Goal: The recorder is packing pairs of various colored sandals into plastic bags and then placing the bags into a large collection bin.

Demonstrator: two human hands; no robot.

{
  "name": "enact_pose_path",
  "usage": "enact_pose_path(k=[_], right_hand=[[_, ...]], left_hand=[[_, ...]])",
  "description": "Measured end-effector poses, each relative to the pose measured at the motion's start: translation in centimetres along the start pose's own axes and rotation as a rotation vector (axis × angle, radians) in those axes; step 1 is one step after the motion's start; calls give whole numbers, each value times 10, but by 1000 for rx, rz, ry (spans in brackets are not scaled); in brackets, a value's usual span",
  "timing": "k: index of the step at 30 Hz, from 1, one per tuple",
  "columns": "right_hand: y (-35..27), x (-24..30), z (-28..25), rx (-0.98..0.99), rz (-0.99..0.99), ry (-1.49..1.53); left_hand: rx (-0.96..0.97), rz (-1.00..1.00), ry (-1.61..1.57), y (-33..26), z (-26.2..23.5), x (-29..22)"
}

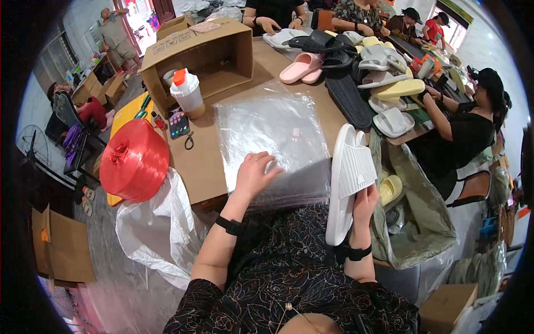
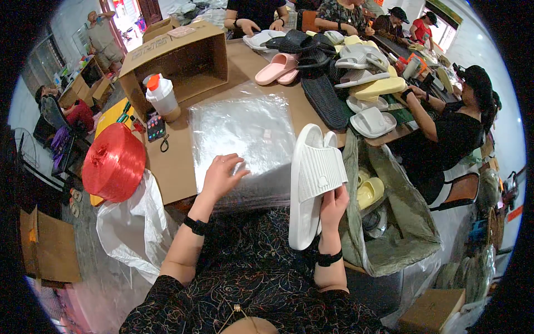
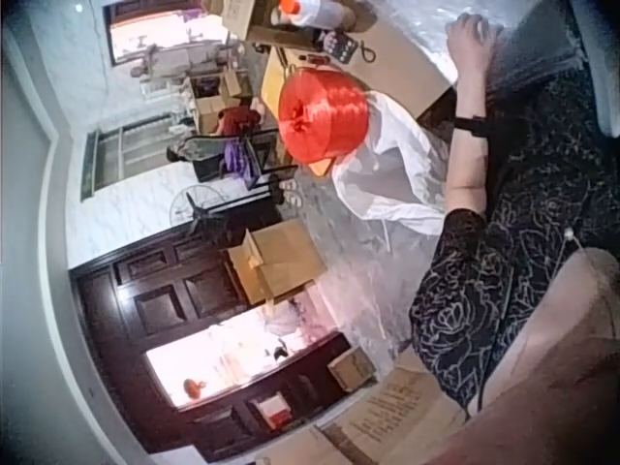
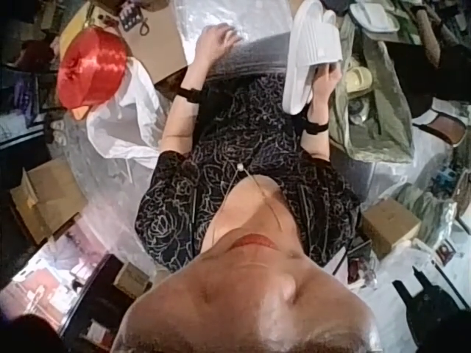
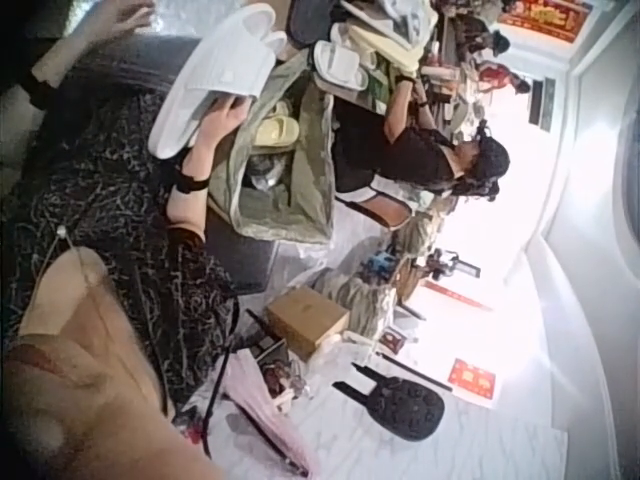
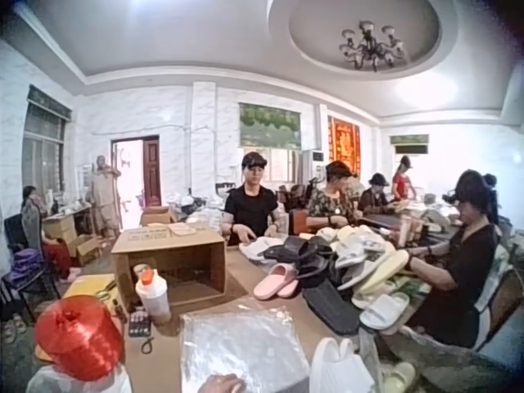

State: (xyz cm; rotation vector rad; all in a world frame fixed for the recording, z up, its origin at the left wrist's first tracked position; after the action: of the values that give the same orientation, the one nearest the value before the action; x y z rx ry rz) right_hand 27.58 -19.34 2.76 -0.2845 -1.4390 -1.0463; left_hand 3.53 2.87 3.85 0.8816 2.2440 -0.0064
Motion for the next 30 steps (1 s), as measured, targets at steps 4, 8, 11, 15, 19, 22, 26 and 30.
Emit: enact_pose_path(k=[4,8,11,15,19,22,26,30], right_hand=[[0,-5,0,-31,1,89],[0,-12,-6,-6,-14,65],[0,-16,-10,-43,3,116],[3,-14,-10,-37,-25,124],[3,-12,-9,-43,-28,172],[2,-15,-11,-51,-9,157],[2,-15,-11,-42,-19,48],[1,-19,-13,-34,-17,90]], left_hand=[[18,170,342,-18,5,-20],[40,163,407,-26,15,-11],[-37,172,301,-23,11,-12],[-126,97,34,-16,2,-7],[-77,16,-23,-14,-7,-8],[-59,35,21,-15,-5,-7],[3,92,184,-15,-4,-10],[-93,175,240,-16,3,-5]])
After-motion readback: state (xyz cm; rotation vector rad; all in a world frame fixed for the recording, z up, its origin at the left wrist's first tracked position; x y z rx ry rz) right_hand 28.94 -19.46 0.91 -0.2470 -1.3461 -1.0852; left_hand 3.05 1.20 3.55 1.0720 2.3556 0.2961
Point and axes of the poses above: each hand's wrist, its own y-axis towards the middle knuckle, its own z-axis out of the palm, x = y × z, the point moved 3 cm from there along y, towards the middle knuckle, and after that the axes turned 2 degrees about -z, right-handed, at the moved point
